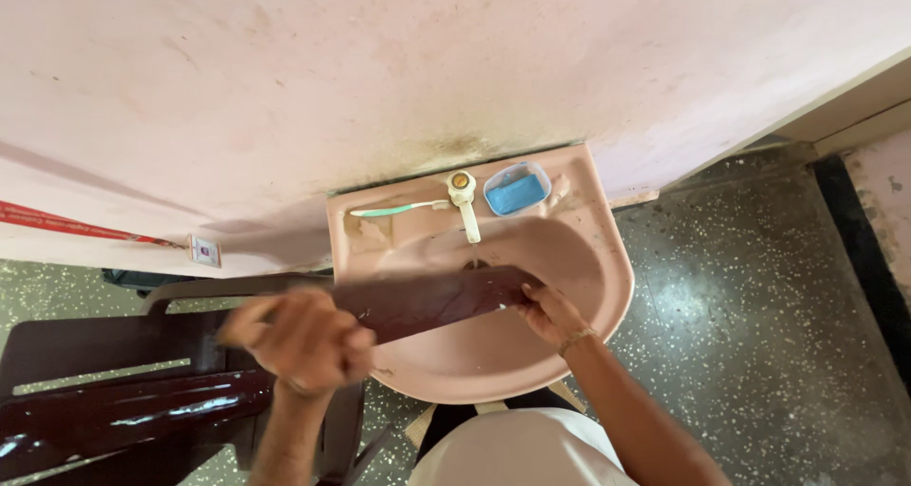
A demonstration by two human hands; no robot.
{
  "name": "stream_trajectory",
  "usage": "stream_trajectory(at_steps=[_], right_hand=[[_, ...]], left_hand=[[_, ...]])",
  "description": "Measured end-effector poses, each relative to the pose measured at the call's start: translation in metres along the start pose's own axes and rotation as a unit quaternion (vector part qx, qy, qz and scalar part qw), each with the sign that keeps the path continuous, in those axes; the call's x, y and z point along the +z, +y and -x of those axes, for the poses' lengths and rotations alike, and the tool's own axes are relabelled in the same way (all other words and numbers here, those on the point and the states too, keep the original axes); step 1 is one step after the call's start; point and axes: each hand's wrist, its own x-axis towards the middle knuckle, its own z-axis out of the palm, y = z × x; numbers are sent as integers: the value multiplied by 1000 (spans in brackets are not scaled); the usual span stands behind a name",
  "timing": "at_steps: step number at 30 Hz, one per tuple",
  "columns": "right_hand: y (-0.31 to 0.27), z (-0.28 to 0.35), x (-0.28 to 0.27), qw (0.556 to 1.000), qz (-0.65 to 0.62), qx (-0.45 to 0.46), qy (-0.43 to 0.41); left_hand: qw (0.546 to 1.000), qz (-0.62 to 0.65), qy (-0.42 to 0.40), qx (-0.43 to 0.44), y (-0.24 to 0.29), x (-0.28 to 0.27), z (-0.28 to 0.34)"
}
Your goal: The person scrubs a dark brown plastic chair armrest with a toothbrush and soap in a sink. They repeatedly apply soap and scrub the surface, then rinse the toothbrush under running water.
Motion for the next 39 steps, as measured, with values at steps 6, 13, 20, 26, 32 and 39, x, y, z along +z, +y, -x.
stream_trajectory(at_steps=[6,13,20,26,32,39], right_hand=[[18,14,19,983,-139,59,102],[-8,29,61,909,403,88,62],[-23,-72,91,985,158,18,-74],[-18,-123,86,962,-1,158,-224],[-3,-63,112,975,123,181,-46],[-57,144,275,882,365,87,-286]], left_hand=[[901,261,22,-345,-7,16,23],[424,654,143,-610,-42,-3,33],[485,615,117,-610,-60,-19,52],[541,519,138,-647,-71,-26,71],[722,281,69,-628,-68,-16,76],[853,178,-33,-490,-14,1,-2]])
